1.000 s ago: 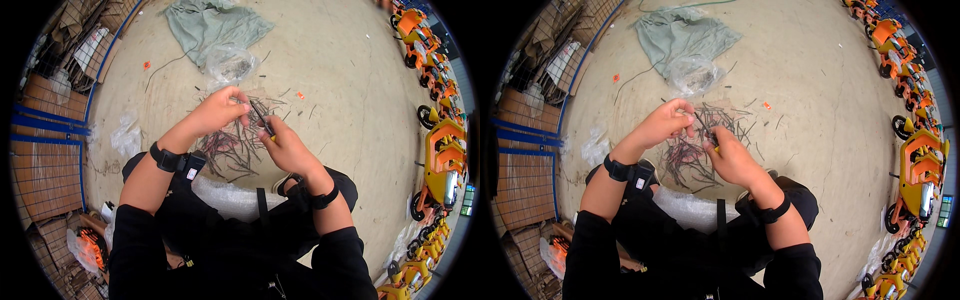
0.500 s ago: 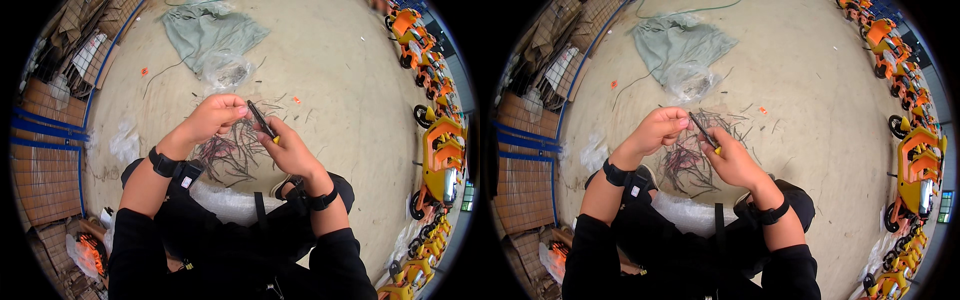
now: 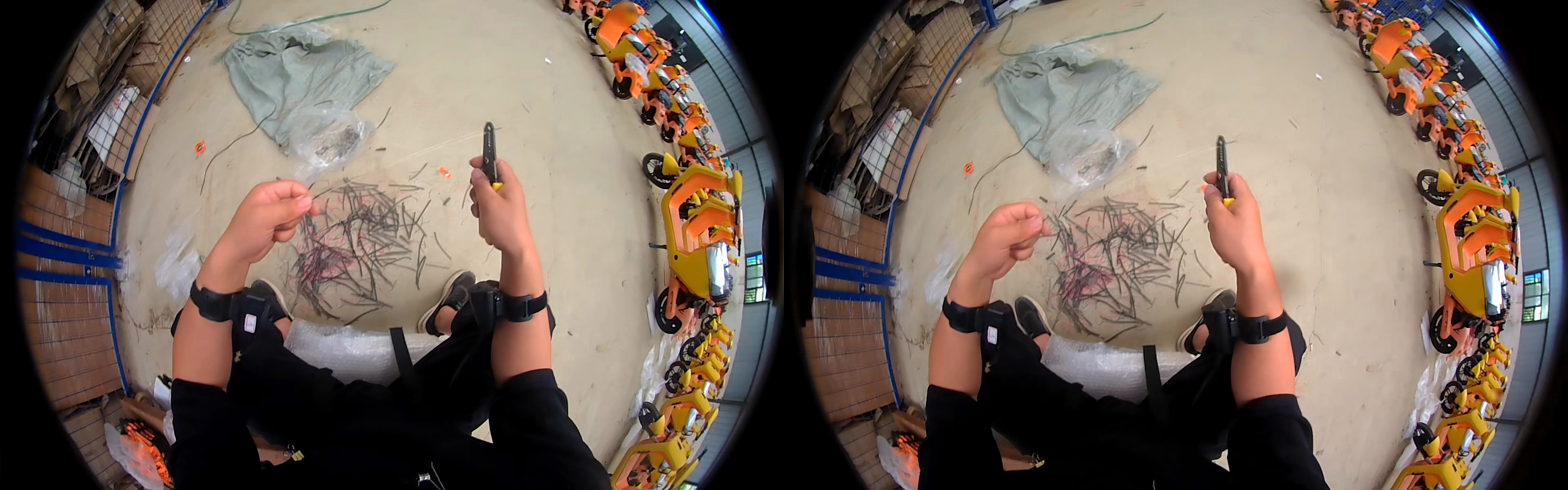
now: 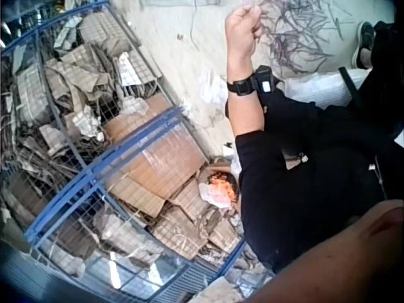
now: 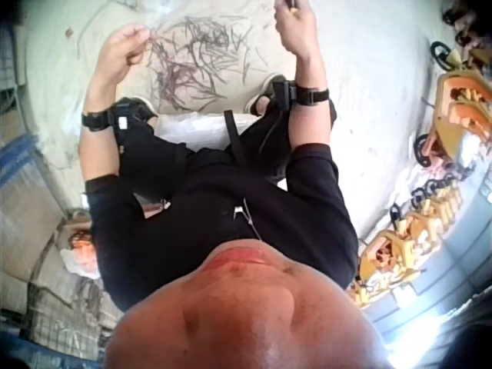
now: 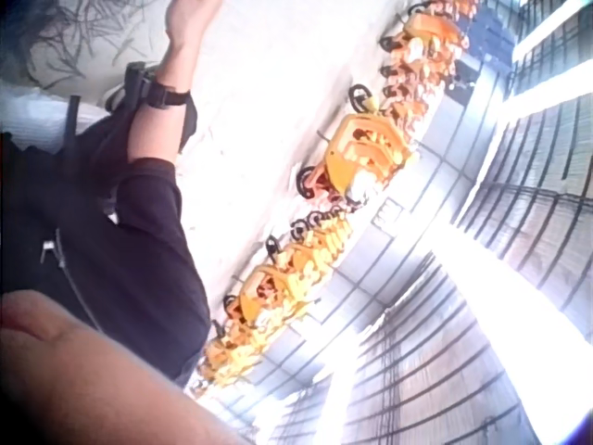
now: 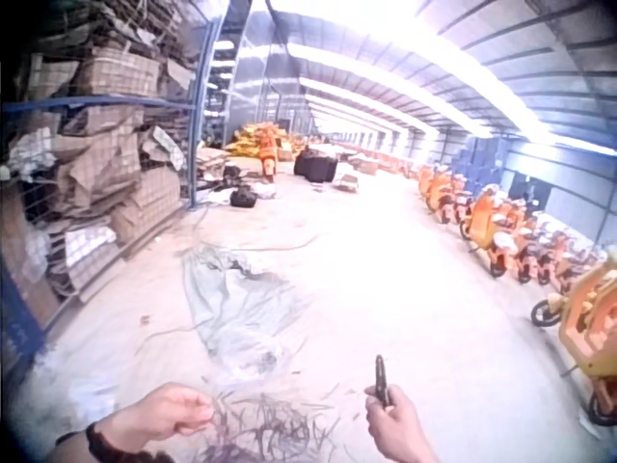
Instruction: The person sits on a foam mat and uses yellow-handled pliers to cut thin black wires into small pieces. The person repeatedly picks up wires from a pile, cuts them, and drops the pieces back onto the floor.
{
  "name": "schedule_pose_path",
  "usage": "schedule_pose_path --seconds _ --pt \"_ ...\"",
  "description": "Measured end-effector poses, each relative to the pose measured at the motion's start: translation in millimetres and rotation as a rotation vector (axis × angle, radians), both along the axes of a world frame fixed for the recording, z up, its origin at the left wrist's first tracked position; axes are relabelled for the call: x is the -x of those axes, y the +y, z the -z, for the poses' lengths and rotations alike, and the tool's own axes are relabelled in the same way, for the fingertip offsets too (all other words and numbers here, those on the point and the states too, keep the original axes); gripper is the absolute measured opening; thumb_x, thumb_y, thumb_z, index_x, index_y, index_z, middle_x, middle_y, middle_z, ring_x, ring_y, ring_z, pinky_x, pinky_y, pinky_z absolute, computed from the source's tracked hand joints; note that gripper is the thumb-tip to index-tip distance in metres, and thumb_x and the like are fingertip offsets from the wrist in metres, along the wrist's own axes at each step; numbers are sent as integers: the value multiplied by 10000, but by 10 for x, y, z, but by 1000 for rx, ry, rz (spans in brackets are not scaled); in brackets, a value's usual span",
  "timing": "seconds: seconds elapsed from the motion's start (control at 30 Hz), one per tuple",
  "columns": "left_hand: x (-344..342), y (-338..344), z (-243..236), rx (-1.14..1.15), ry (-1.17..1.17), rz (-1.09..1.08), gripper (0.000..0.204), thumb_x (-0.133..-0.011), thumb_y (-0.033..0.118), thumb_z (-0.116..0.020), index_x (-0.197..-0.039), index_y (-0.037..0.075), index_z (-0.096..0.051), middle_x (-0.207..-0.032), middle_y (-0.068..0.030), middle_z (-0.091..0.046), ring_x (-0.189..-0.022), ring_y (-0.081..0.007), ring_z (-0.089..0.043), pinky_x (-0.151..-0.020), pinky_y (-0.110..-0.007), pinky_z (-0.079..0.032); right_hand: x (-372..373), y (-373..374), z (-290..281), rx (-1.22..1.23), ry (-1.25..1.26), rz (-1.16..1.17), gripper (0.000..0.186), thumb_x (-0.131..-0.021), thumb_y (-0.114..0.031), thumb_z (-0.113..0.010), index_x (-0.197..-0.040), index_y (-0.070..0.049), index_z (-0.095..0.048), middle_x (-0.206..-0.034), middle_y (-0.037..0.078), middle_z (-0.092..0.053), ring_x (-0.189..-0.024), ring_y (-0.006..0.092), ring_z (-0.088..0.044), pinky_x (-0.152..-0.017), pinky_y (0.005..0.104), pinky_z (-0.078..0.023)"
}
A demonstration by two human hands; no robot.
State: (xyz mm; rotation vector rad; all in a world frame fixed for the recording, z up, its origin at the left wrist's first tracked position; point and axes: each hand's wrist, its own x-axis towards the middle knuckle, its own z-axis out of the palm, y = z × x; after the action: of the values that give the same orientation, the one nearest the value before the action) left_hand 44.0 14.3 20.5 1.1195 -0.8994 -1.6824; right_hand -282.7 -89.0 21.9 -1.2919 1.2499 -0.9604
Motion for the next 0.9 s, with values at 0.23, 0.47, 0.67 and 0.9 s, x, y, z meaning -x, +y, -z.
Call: schedule_pose_path --seconds 0.23,0.47,0.67,0.9 --pt "-58 -4 -43 -7 -16 -30 139 -925 134 -604 -898 -2 -605 -669 33 -514 -472 -10 -286 -426 -189 -214 211 -88 -15 8 8 81 183 -965 -156 -525 -1105 -39 -546 -677 -34 -472 -514 37 -394 -441 222 -325" --pt "-541 82 60 6 -98 -127 132 -926 172 -597 -908 43 -617 -613 62 -462 -472 -14 -298 -423 -190 -236 863 -414 68 -5 -253 424 198 -937 -130 -549 -1116 -53 -513 -767 -11 -485 -590 84 -467 -497 248 -413" --pt "-295 -138 263 -118 -202 -268 237 -950 185 -541 -1098 23 -631 -671 46 -463 -544 -36 -364 -458 -187 -289 569 -75 -14 -375 -472 -57 302 -1003 -306 -490 -1216 -93 -490 -1035 62 -573 -891 194 -605 -735 350 -540" --pt "243 -220 124 -84 121 -37 375 -963 122 -505 -1305 -31 -515 -804 -19 -585 -579 -75 -419 -531 -210 -366 -507 540 136 -448 -85 -765 572 -1001 -418 -476 -1423 -45 -378 -1202 88 -579 -1057 164 -562 -884 317 -455"
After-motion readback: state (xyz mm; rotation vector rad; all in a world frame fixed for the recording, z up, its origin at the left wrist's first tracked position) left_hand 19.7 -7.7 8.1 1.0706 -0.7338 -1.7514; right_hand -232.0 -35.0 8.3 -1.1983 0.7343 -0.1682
